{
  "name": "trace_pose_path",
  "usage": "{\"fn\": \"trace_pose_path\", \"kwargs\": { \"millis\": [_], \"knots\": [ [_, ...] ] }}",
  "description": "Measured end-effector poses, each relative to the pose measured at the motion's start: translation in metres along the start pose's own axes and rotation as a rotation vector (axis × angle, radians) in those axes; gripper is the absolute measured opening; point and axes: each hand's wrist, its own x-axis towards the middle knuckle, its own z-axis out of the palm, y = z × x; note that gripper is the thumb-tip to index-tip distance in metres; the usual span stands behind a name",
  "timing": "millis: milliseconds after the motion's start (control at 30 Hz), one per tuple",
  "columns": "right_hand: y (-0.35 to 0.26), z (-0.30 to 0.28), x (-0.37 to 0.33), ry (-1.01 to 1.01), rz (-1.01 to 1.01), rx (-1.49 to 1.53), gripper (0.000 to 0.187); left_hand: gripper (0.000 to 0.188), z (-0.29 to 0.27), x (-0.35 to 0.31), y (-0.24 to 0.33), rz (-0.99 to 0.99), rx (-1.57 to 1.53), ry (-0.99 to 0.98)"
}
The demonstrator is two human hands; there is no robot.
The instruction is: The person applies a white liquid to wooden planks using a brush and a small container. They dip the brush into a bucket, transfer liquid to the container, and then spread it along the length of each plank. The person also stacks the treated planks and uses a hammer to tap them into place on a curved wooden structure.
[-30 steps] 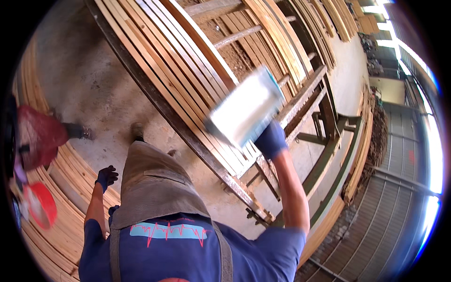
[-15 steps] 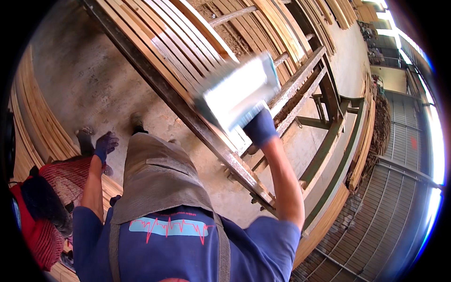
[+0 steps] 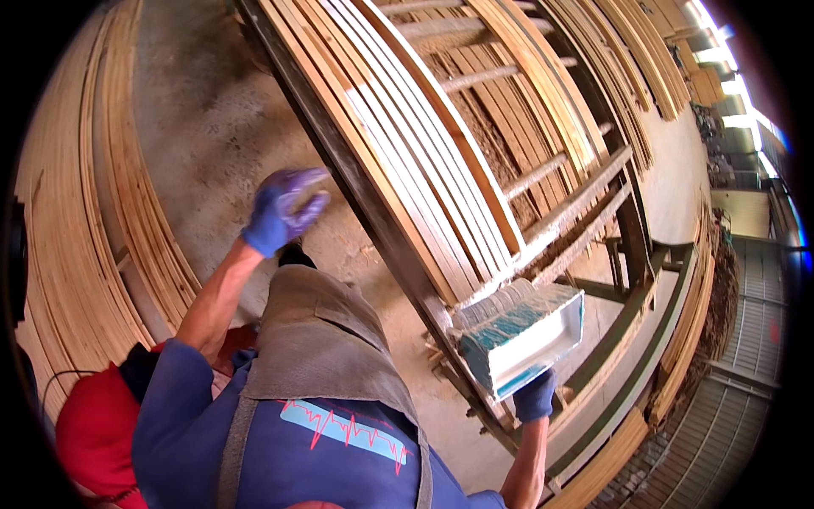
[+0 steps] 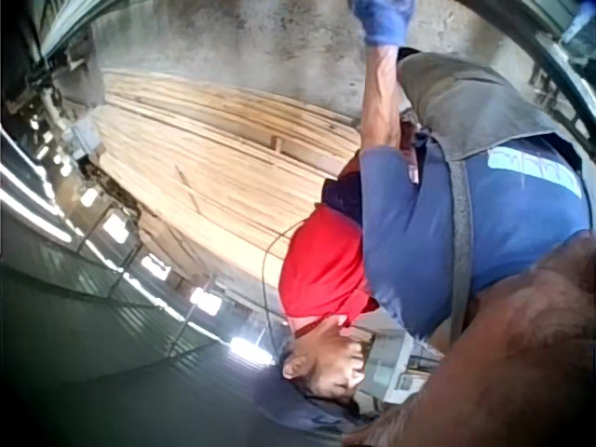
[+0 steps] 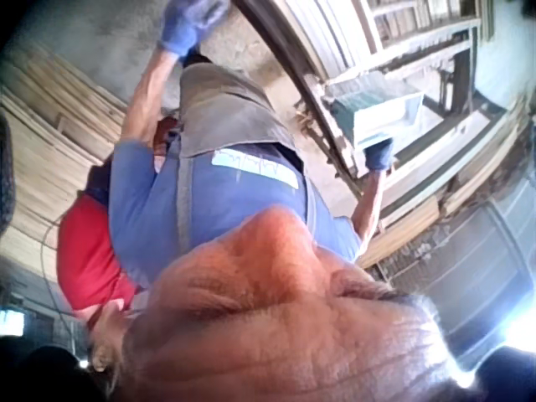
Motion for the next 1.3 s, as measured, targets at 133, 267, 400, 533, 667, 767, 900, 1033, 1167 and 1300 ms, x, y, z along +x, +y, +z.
{"fn": "trace_pose_path", "kwargs": {
  "millis": [133,267,400,533,667,767,900,1033,1167,1300],
  "knots": [
    [-0.020,0.003,0.005,-0.013,-0.099,-0.049,0.027,0.037,0.025,0.044,0.016,0.249,0.278,-0.227],
    [-0.022,0.011,0.001,0.083,-0.068,0.030,0.028,0.033,0.051,0.049,-0.005,0.285,0.216,-0.176],
    [-0.050,0.007,0.019,0.052,-0.167,-0.035,0.022,0.008,0.074,0.069,0.003,0.250,0.198,-0.015],
    [-0.052,-0.004,0.025,-0.010,-0.174,-0.128,0.015,0.035,0.060,0.066,0.010,0.226,0.176,-0.240],
    [-0.050,-0.011,0.020,0.018,-0.137,-0.051,0.013,0.039,0.041,0.062,-0.002,0.314,0.299,-0.349],
    [-0.057,-0.015,0.009,0.007,-0.165,-0.174,0.013,0.042,0.043,0.067,-0.001,0.309,0.361,-0.453],
    [-0.039,-0.016,0.001,0.005,-0.166,-0.236,0.013,0.034,0.057,0.080,-0.013,0.445,0.546,-0.535],
    [-0.026,-0.017,-0.005,0.008,-0.148,-0.141,0.013,0.021,0.058,0.112,-0.001,0.545,0.576,-0.664],
    [-0.026,-0.011,-0.008,-0.046,-0.169,-0.224,0.014,0.016,0.058,0.112,-0.006,0.588,0.555,-0.616],
    [0.003,0.018,0.014,-0.084,-0.133,-0.090,0.028,0.007,0.058,0.098,-0.024,0.608,0.540,-0.563]
  ]
}}
